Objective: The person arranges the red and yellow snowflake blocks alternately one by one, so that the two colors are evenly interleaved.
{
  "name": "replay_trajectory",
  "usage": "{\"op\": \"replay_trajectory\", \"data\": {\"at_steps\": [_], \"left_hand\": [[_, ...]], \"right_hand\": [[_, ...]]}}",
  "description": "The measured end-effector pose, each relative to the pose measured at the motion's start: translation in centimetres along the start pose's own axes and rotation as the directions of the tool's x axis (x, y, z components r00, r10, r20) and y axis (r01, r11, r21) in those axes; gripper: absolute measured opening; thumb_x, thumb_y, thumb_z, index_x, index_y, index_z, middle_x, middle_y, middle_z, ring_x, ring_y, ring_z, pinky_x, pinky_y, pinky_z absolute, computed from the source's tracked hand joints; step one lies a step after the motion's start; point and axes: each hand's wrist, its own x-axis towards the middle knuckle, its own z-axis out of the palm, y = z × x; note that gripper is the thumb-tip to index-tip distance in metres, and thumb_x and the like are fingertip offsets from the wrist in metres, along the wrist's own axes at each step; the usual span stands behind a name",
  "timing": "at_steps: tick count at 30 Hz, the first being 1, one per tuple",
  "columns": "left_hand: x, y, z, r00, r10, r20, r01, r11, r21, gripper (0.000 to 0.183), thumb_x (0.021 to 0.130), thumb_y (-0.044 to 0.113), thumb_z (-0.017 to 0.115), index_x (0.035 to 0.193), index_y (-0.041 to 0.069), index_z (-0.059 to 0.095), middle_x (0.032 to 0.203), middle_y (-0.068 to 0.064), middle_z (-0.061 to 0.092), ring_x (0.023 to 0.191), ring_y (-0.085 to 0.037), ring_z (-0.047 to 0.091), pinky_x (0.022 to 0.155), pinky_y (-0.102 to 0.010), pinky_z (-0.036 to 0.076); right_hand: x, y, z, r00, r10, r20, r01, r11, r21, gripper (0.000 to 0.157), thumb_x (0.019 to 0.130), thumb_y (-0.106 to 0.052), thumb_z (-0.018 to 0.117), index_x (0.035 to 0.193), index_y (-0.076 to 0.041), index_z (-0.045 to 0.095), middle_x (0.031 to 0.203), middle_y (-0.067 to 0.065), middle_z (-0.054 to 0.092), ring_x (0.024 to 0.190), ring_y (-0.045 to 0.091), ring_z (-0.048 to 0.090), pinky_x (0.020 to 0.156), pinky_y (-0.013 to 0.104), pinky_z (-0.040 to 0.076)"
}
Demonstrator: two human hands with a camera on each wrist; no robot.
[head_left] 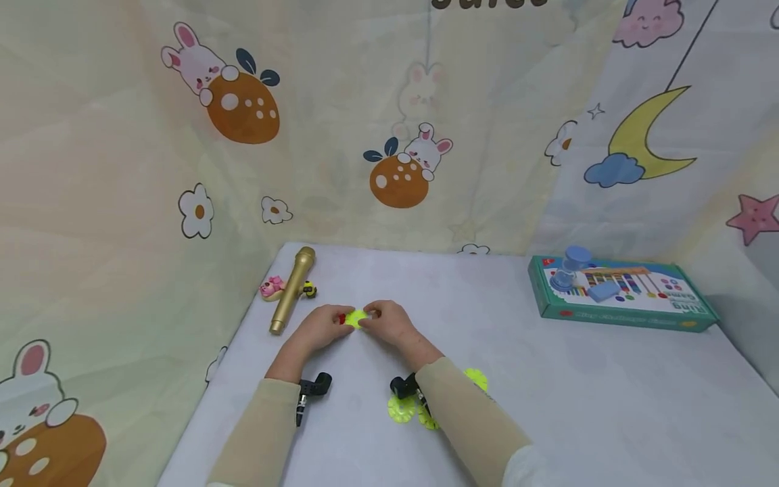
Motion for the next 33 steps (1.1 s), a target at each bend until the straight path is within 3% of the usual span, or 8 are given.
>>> {"op": "replay_trajectory", "data": {"at_steps": [5,10,17,20,24,27,33], "left_hand": [[0.1,0.0,-0.2,1.0,0.0,0.021,0.0,1.0,0.013,0.049,0.085,0.03,0.07,0.131,0.019,0.058,0.13,-0.006,0.056,0.116,-0.024,0.049,0.097,-0.048,0.036],[0.1,-0.2,-0.2,0.999,-0.025,0.026,0.024,1.0,0.019,0.05,0.084,0.031,0.07,0.132,0.022,0.057,0.13,-0.005,0.055,0.111,-0.022,0.05,0.095,-0.046,0.038],[0.2,0.1,-0.2,0.999,-0.021,0.034,0.021,1.0,0.013,0.052,0.085,0.033,0.069,0.134,0.023,0.055,0.128,-0.005,0.056,0.1,-0.021,0.049,0.088,-0.043,0.04],[0.0,0.3,-0.2,0.999,-0.036,0.03,0.035,0.999,0.028,0.054,0.085,0.037,0.069,0.135,0.024,0.054,0.131,-0.006,0.054,0.104,-0.022,0.049,0.092,-0.045,0.039],[-0.3,0.5,-0.4,0.999,-0.039,0.02,0.037,0.996,0.079,0.054,0.085,0.039,0.068,0.134,0.022,0.055,0.133,-0.006,0.053,0.11,-0.024,0.049,0.095,-0.048,0.038],[-0.3,0.6,-0.3,0.999,-0.03,0.014,0.028,0.994,0.103,0.053,0.086,0.039,0.067,0.134,0.021,0.055,0.133,-0.007,0.054,0.111,-0.024,0.05,0.096,-0.048,0.038],[-0.1,0.7,0.2,1.0,-0.022,0.006,0.022,0.995,0.095,0.052,0.086,0.038,0.068,0.134,0.022,0.056,0.133,-0.007,0.054,0.118,-0.027,0.048,0.098,-0.05,0.036]], "right_hand": [[-2.0,0.1,-3.3,0.997,-0.019,0.072,0.017,1.0,0.027,0.035,0.088,-0.029,0.066,0.118,-0.012,0.065,0.085,0.002,0.056,0.073,0.017,0.051,0.061,0.028,0.043],[-5.9,0.4,-6.9,0.994,-0.053,0.099,0.052,0.999,0.012,0.031,0.088,-0.028,0.067,0.115,-0.013,0.066,0.084,0.001,0.055,0.073,0.018,0.05,0.057,0.029,0.042],[-12.3,2.9,-10.2,0.999,-0.021,0.03,0.02,0.999,0.027,0.023,0.085,-0.027,0.07,0.108,-0.023,0.067,0.081,0.0,0.055,0.072,0.018,0.052,0.055,0.028,0.045],[-14.4,4.5,-10.6,0.999,0.031,0.02,-0.032,0.999,0.026,0.026,0.083,-0.022,0.072,0.109,-0.021,0.068,0.079,0.001,0.054,0.071,0.019,0.051,0.054,0.026,0.046],[-16.3,6.6,-9.8,0.992,0.098,0.085,-0.098,0.995,-0.003,0.035,0.078,-0.019,0.078,0.111,-0.018,0.068,0.078,0.002,0.052,0.073,0.019,0.05,0.055,0.026,0.045],[-17.0,7.8,-8.9,0.984,0.129,0.125,-0.124,0.991,-0.045,0.043,0.07,-0.023,0.083,0.11,-0.019,0.068,0.081,0.001,0.052,0.078,0.018,0.048,0.058,0.027,0.046],[-17.3,8.6,-8.0,0.978,0.193,0.074,-0.185,0.978,-0.097,0.052,0.058,-0.028,0.09,0.101,-0.017,0.062,0.088,-0.002,0.054,0.082,0.018,0.05,0.06,0.028,0.051]]}}
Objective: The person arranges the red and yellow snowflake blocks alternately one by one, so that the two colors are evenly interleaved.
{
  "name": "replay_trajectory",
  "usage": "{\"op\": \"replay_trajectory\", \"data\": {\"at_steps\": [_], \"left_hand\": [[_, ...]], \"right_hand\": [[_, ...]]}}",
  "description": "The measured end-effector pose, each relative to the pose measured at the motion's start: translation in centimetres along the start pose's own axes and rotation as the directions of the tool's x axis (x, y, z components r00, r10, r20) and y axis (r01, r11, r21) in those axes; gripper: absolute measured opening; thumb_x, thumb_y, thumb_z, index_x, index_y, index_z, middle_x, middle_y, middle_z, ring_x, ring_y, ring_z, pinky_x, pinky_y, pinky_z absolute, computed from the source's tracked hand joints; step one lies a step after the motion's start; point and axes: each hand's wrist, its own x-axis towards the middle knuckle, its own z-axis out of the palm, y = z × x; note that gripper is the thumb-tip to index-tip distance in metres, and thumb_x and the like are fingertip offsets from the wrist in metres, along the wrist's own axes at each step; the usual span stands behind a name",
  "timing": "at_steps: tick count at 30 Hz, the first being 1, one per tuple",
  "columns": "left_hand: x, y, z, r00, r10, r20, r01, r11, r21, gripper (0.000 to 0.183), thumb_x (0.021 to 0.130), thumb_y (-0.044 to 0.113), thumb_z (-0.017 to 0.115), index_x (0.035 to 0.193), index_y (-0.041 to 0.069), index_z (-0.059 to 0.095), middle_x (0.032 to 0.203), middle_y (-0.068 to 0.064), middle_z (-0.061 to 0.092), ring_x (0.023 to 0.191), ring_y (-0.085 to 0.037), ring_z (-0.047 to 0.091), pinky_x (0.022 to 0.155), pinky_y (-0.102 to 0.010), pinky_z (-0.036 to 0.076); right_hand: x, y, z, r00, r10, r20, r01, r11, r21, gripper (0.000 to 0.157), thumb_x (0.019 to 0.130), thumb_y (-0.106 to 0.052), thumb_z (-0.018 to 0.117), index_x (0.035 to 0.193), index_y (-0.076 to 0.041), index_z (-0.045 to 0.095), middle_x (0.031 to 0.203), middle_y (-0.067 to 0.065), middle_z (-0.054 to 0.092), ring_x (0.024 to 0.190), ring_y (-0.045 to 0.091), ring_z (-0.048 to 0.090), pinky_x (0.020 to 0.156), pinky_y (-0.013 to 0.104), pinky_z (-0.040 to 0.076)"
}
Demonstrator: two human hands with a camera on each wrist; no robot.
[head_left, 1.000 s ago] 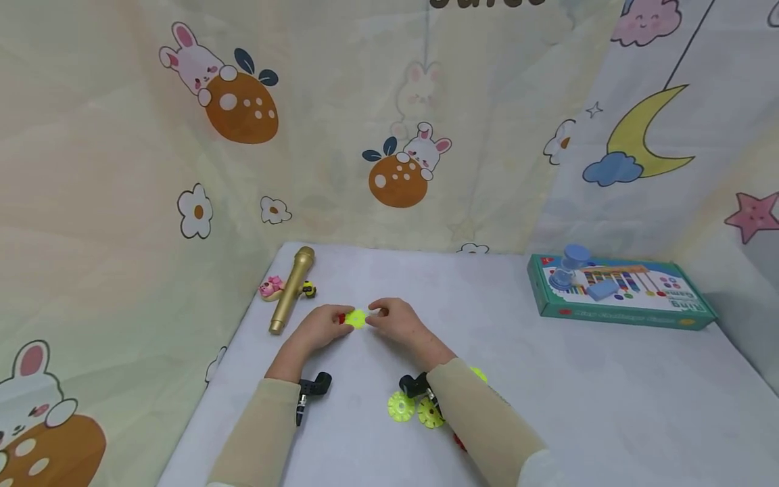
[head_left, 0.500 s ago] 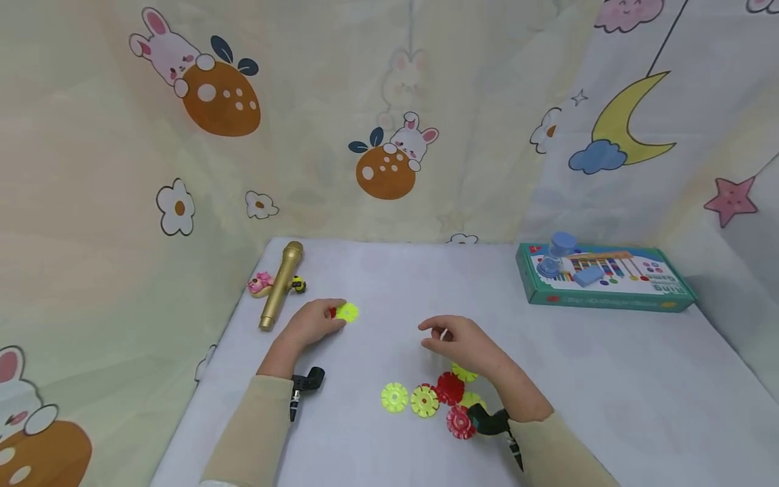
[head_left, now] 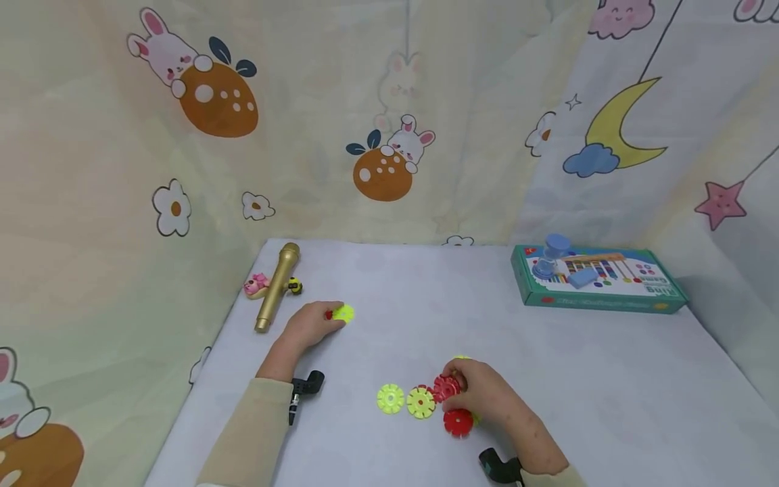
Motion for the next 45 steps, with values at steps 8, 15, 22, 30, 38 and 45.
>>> {"op": "replay_trajectory", "data": {"at_steps": [8,15,22,30,38,45], "left_hand": [[0.0,-0.1,0.0,1.0,-0.008,0.002,0.008,1.0,-0.023,0.051,0.086,0.037,0.068,0.133,0.022,0.056,0.134,-0.007,0.053,0.12,-0.027,0.047,0.1,-0.049,0.034],[0.0,-0.1,0.0,1.0,-0.009,0.001,0.009,1.0,-0.03,0.051,0.085,0.038,0.069,0.133,0.023,0.057,0.133,-0.004,0.054,0.118,-0.025,0.048,0.1,-0.048,0.035],[0.0,-0.2,0.1,1.0,-0.011,-0.004,0.011,1.0,-0.021,0.051,0.085,0.038,0.068,0.133,0.023,0.057,0.132,-0.005,0.054,0.116,-0.025,0.048,0.099,-0.048,0.035],[0.1,0.0,0.3,0.998,-0.064,0.0,0.064,0.998,-0.024,0.052,0.084,0.04,0.069,0.133,0.026,0.056,0.132,-0.003,0.054,0.112,-0.024,0.048,0.098,-0.049,0.037],[0.2,0.3,0.4,0.998,-0.065,0.015,0.065,0.997,-0.031,0.052,0.084,0.04,0.069,0.132,0.026,0.056,0.132,-0.002,0.054,0.116,-0.025,0.047,0.099,-0.05,0.036],[-0.1,0.2,0.0,0.997,-0.073,0.013,0.073,0.997,-0.01,0.052,0.084,0.04,0.069,0.133,0.026,0.056,0.132,-0.002,0.054,0.118,-0.025,0.047,0.099,-0.049,0.036]], "right_hand": [[-0.2,-1.6,-1.7,0.999,-0.043,-0.032,0.045,0.998,0.052,0.029,0.071,-0.026,0.083,0.079,-0.016,0.057,0.074,0.001,0.054,0.066,0.017,0.052,0.055,0.028,0.049],[1.4,-4.9,-3.6,0.992,-0.092,-0.081,0.114,0.933,0.341,0.035,0.082,-0.013,0.073,0.115,-0.017,0.062,0.088,0.008,0.059,0.067,0.023,0.063,0.064,0.038,0.055],[5.1,-8.8,-3.1,0.989,-0.079,-0.122,0.122,0.908,0.402,0.048,0.079,-0.01,0.075,0.124,-0.021,0.062,0.096,0.006,0.059,0.084,0.021,0.06,0.075,0.038,0.054],[10.4,-11.7,-0.1,0.989,0.03,-0.144,0.028,0.923,0.385,0.046,0.077,-0.008,0.077,0.12,-0.013,0.063,0.093,0.006,0.059,0.087,0.022,0.057,0.07,0.028,0.053],[13.9,-11.1,3.4,0.99,0.063,-0.13,-0.028,0.966,0.256,0.045,0.078,-0.014,0.078,0.119,-0.009,0.061,0.092,0.004,0.058,0.089,0.021,0.053,0.074,0.03,0.051],[14.6,-10.7,4.3,0.99,0.032,-0.134,-0.009,0.985,0.17,0.042,0.076,-0.023,0.079,0.112,-0.011,0.063,0.082,0.004,0.055,0.076,0.02,0.051,0.062,0.028,0.045]]}}
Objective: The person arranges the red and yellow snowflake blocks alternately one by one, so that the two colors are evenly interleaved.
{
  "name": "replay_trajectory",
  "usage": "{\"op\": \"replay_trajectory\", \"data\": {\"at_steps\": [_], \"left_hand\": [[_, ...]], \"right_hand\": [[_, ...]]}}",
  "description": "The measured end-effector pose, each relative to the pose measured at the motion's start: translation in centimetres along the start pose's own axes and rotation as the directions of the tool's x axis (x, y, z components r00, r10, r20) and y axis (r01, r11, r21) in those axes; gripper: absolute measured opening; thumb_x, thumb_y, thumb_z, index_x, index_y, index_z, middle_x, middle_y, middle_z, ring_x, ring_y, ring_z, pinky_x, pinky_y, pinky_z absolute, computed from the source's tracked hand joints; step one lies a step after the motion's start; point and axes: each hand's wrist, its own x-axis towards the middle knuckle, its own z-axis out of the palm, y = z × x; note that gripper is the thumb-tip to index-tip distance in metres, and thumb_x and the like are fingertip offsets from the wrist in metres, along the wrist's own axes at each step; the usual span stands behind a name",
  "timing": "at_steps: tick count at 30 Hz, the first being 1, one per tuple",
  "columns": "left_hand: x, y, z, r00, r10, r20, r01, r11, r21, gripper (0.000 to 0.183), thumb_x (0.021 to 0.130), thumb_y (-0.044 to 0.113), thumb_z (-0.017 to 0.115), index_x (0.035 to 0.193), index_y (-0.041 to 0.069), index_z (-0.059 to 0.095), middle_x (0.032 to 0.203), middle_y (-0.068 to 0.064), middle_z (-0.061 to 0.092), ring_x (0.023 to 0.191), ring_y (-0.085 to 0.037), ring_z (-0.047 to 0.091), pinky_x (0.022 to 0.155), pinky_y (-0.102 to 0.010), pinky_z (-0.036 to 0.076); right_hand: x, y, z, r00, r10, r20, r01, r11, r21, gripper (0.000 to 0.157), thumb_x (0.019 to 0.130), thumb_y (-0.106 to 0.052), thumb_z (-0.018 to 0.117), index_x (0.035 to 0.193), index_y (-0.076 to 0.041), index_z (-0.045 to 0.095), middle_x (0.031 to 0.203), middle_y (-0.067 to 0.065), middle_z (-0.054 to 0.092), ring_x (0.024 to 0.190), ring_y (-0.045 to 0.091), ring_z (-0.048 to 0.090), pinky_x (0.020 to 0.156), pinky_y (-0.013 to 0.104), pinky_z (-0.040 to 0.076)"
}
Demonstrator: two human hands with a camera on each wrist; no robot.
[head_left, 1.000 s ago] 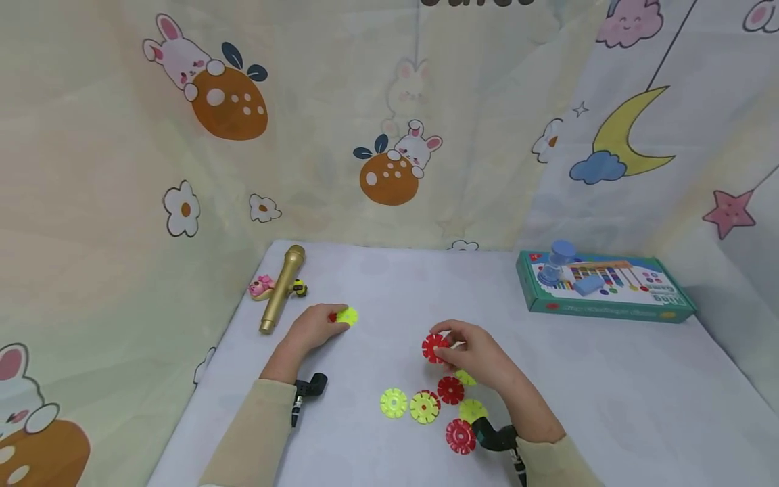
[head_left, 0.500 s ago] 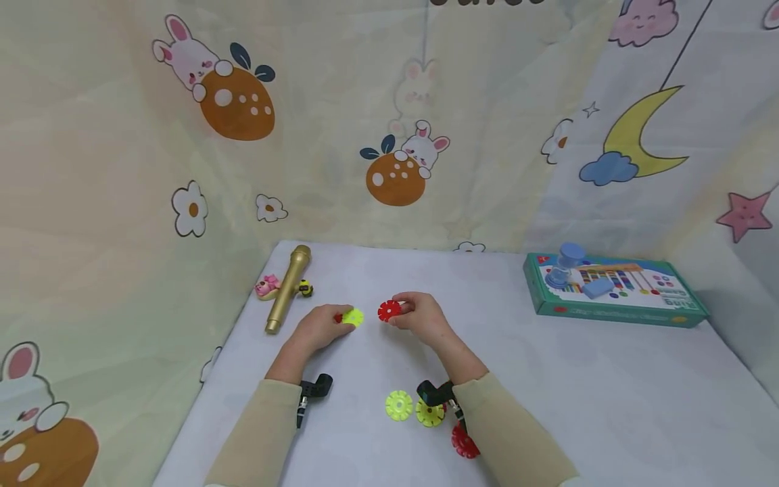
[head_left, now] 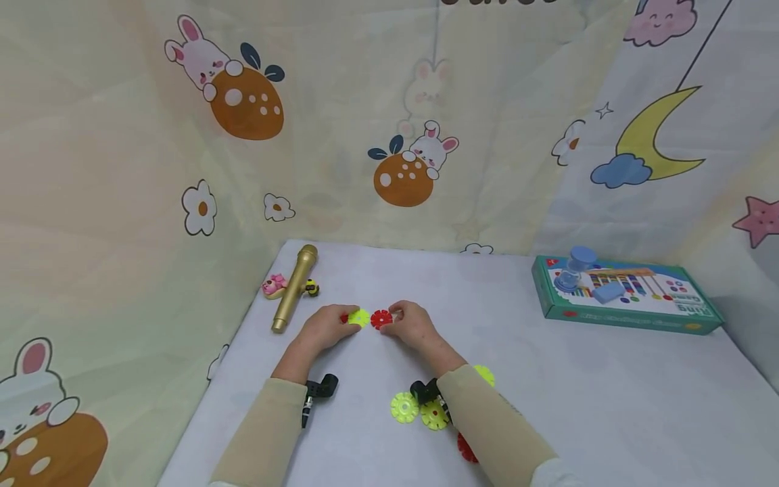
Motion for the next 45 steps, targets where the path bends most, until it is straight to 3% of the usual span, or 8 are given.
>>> {"op": "replay_trajectory", "data": {"at_steps": [6,12,17,20,25,32,39,45], "left_hand": [[0.0,0.6,0.1,1.0,0.018,-0.019,-0.02,0.997,-0.08,0.05,0.084,0.034,0.071,0.131,0.024,0.058,0.131,-0.004,0.055,0.114,-0.023,0.049,0.097,-0.048,0.038],[0.3,2.4,1.7,0.999,0.042,-0.032,-0.048,0.977,-0.21,0.051,0.083,0.029,0.072,0.131,0.022,0.057,0.131,-0.006,0.055,0.104,-0.022,0.052,0.088,-0.044,0.043],[0.0,3.6,3.5,0.998,0.042,-0.055,-0.048,0.993,-0.106,0.05,0.085,0.033,0.07,0.132,0.021,0.057,0.133,-0.006,0.055,0.122,-0.026,0.049,0.093,-0.051,0.042],[-0.1,3.9,4.0,0.997,0.044,-0.069,-0.048,0.997,-0.055,0.049,0.085,0.035,0.069,0.132,0.021,0.058,0.131,-0.007,0.056,0.121,-0.028,0.05,0.09,-0.051,0.044],[0.2,3.9,4.2,0.997,0.038,-0.062,-0.042,0.998,-0.056,0.049,0.085,0.035,0.069,0.131,0.024,0.058,0.131,-0.006,0.056,0.12,-0.027,0.05,0.09,-0.05,0.044],[0.4,3.6,3.8,0.998,0.026,-0.055,-0.029,0.998,-0.056,0.048,0.085,0.035,0.068,0.131,0.027,0.058,0.132,-0.004,0.055,0.121,-0.027,0.048,0.091,-0.05,0.043],[0.3,3.1,3.2,0.996,0.024,-0.082,-0.03,0.997,-0.072,0.049,0.084,0.035,0.07,0.131,0.027,0.058,0.133,-0.004,0.054,0.121,-0.027,0.047,0.092,-0.051,0.043],[0.3,3.1,3.4,0.996,0.022,-0.082,-0.028,0.997,-0.071,0.049,0.084,0.035,0.069,0.13,0.027,0.058,0.132,-0.005,0.054,0.121,-0.027,0.048,0.092,-0.051,0.042]], "right_hand": [[-0.1,0.1,-0.2,1.0,-0.016,0.015,0.017,1.0,-0.022,0.034,0.078,-0.018,0.077,0.108,-0.009,0.063,0.078,0.005,0.055,0.07,0.019,0.05,0.056,0.026,0.044],[-0.4,0.5,-0.4,1.0,-0.027,0.006,0.027,0.999,-0.022,0.033,0.078,-0.017,0.077,0.107,-0.008,0.064,0.077,0.005,0.055,0.068,0.019,0.05,0.055,0.027,0.042],[-0.3,0.9,-0.5,0.999,-0.041,0.008,0.041,0.999,-0.031,0.031,0.08,-0.017,0.076,0.107,-0.008,0.064,0.074,0.005,0.055,0.064,0.018,0.049,0.053,0.027,0.04],[-0.5,1.1,-1.0,0.998,-0.045,0.035,0.045,0.999,-0.02,0.033,0.081,-0.018,0.075,0.11,-0.008,0.063,0.074,0.006,0.055,0.064,0.017,0.049,0.054,0.026,0.04],[-1.7,1.7,-3.7,0.994,-0.074,0.086,0.075,0.997,-0.011,0.036,0.084,-0.022,0.071,0.117,-0.011,0.062,0.077,0.006,0.055,0.067,0.018,0.049,0.058,0.027,0.042],[-5.0,3.6,-8.6,0.987,-0.144,0.073,0.144,0.99,0.005,0.035,0.085,-0.025,0.071,0.117,-0.012,0.064,0.08,0.005,0.054,0.072,0.019,0.049,0.058,0.029,0.041],[-7.4,7.3,-12.1,0.983,-0.17,0.073,0.172,0.985,-0.029,0.03,0.086,-0.022,0.07,0.113,-0.012,0.066,0.082,0.004,0.053,0.078,0.02,0.049,0.062,0.029,0.044],[-8.7,10.9,-13.6,0.976,-0.123,0.181,0.131,0.991,-0.032,0.03,0.08,-0.017,0.075,0.109,-0.012,0.068,0.079,0.004,0.052,0.078,0.02,0.048,0.063,0.031,0.042]]}}
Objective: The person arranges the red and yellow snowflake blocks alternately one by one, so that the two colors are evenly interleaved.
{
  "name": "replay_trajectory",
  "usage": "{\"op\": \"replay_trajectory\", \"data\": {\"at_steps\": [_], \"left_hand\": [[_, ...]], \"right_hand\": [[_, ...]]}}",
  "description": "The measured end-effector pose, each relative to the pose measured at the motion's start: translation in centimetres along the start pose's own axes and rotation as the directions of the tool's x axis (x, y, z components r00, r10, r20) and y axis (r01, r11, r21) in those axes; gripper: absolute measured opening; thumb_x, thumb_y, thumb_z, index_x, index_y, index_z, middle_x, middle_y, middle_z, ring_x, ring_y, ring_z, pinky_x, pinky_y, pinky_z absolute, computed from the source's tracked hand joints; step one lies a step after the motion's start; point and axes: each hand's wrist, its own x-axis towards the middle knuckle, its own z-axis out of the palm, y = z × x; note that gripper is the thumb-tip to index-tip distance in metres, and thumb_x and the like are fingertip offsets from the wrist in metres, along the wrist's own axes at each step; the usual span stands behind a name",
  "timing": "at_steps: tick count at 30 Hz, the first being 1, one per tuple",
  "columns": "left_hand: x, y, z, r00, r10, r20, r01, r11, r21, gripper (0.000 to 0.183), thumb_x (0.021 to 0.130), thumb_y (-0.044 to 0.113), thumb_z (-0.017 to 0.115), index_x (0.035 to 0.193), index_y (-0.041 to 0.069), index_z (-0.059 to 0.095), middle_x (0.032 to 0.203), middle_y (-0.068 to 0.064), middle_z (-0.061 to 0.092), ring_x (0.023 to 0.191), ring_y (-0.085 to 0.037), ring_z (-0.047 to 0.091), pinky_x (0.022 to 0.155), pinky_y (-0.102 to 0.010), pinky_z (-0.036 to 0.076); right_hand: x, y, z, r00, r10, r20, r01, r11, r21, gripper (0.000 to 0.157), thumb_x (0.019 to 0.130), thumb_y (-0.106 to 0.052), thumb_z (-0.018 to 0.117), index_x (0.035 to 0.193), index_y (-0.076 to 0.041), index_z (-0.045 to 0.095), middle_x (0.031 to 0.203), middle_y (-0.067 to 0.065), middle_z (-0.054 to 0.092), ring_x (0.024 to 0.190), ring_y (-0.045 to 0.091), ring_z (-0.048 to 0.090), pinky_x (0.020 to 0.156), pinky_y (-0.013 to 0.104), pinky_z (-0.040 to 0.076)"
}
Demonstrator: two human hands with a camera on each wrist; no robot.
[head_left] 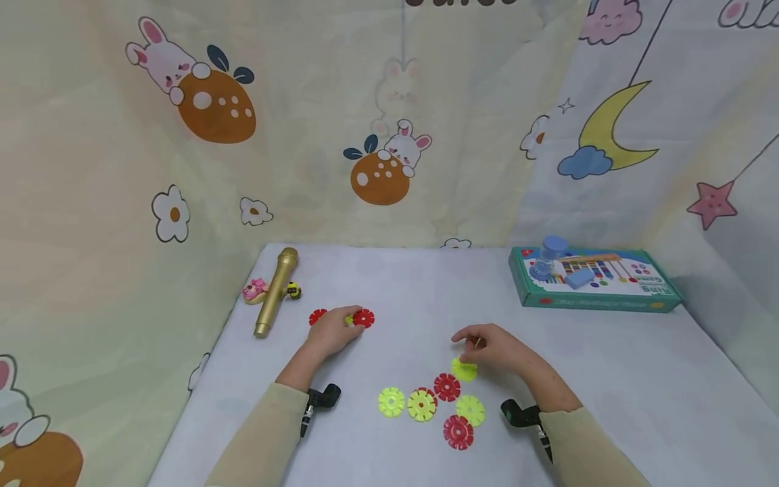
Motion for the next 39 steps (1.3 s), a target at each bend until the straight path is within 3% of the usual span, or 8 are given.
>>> {"op": "replay_trajectory", "data": {"at_steps": [5,12,17,22,26,30,34,39], "left_hand": [[0.0,-0.1,0.1,1.0,0.009,-0.01,-0.009,1.0,0.004,0.048,0.084,0.035,0.069,0.13,0.027,0.059,0.131,-0.005,0.056,0.119,-0.027,0.05,0.091,-0.051,0.043],[-0.1,0.0,-0.1,1.0,0.013,-0.018,-0.013,1.0,0.005,0.048,0.084,0.036,0.069,0.13,0.027,0.058,0.128,-0.004,0.057,0.11,-0.024,0.054,0.088,-0.048,0.046],[-0.2,0.0,-0.1,1.0,0.014,-0.011,-0.014,1.0,0.0,0.049,0.084,0.036,0.07,0.13,0.027,0.058,0.125,-0.003,0.06,0.1,-0.021,0.057,0.083,-0.044,0.048],[-0.3,0.0,-0.1,1.0,0.011,-0.016,-0.011,1.0,-0.005,0.049,0.083,0.037,0.07,0.13,0.027,0.058,0.127,-0.004,0.058,0.108,-0.023,0.055,0.085,-0.046,0.048],[-0.4,0.0,0.0,1.0,0.007,-0.013,-0.007,1.0,-0.008,0.05,0.083,0.037,0.07,0.13,0.027,0.058,0.126,-0.004,0.058,0.105,-0.022,0.055,0.083,-0.045,0.048],[-0.4,-0.1,0.2,1.0,0.007,-0.01,-0.007,1.0,0.003,0.052,0.082,0.038,0.071,0.131,0.027,0.057,0.126,-0.003,0.058,0.104,-0.022,0.055,0.082,-0.043,0.049],[-0.4,-0.1,0.1,1.0,0.002,-0.014,-0.002,1.0,0.008,0.052,0.082,0.039,0.071,0.131,0.027,0.057,0.127,-0.003,0.058,0.106,-0.021,0.055,0.082,-0.043,0.049],[-0.4,0.0,0.0,1.0,0.003,-0.017,-0.003,1.0,0.007,0.051,0.082,0.038,0.071,0.13,0.028,0.058,0.124,-0.002,0.059,0.099,-0.019,0.056,0.08,-0.042,0.049]], "right_hand": [[-0.7,1.4,0.4,0.998,0.018,0.06,-0.017,1.0,-0.019,0.036,0.072,-0.015,0.082,0.104,-0.014,0.065,0.076,0.007,0.048,0.077,0.02,0.047,0.063,0.033,0.04],[-0.5,0.8,1.5,0.998,0.068,0.004,-0.067,0.989,-0.131,0.038,0.065,-0.017,0.086,0.094,-0.018,0.06,0.078,0.005,0.046,0.079,0.019,0.045,0.063,0.032,0.04],[-0.6,0.2,1.5,0.995,0.083,-0.047,-0.09,0.984,-0.154,0.033,0.067,-0.017,0.085,0.086,-0.016,0.058,0.079,0.003,0.051,0.077,0.018,0.048,0.063,0.03,0.045],[-0.5,-0.3,0.8,0.993,0.101,-0.054,-0.102,0.994,-0.025,0.024,0.076,-0.017,0.079,0.087,-0.014,0.059,0.075,0.004,0.056,0.064,0.02,0.055,0.059,0.03,0.049],[-0.2,-0.8,0.0,0.999,0.04,-0.027,-0.036,0.988,0.147,0.031,0.083,-0.013,0.072,0.112,-0.011,0.062,0.083,0.01,0.056,0.066,0.026,0.061,0.063,0.033,0.053],[0.4,-1.6,-0.5,1.0,-0.002,-0.016,0.007,0.955,0.297,0.042,0.087,-0.014,0.068,0.128,-0.014,0.057,0.091,0.015,0.056,0.079,0.032,0.064,0.072,0.035,0.054],[1.8,-3.0,-0.1,0.997,0.042,-0.057,-0.017,0.92,0.391,0.044,0.085,-0.018,0.07,0.127,-0.016,0.057,0.093,0.016,0.062,0.088,0.036,0.065,0.077,0.036,0.053],[4.8,-5.0,1.8,0.98,0.145,-0.136,-0.072,0.898,0.433,0.039,0.084,-0.015,0.071,0.121,-0.009,0.059,0.088,0.012,0.067,0.084,0.033,0.067,0.076,0.038,0.054]]}}
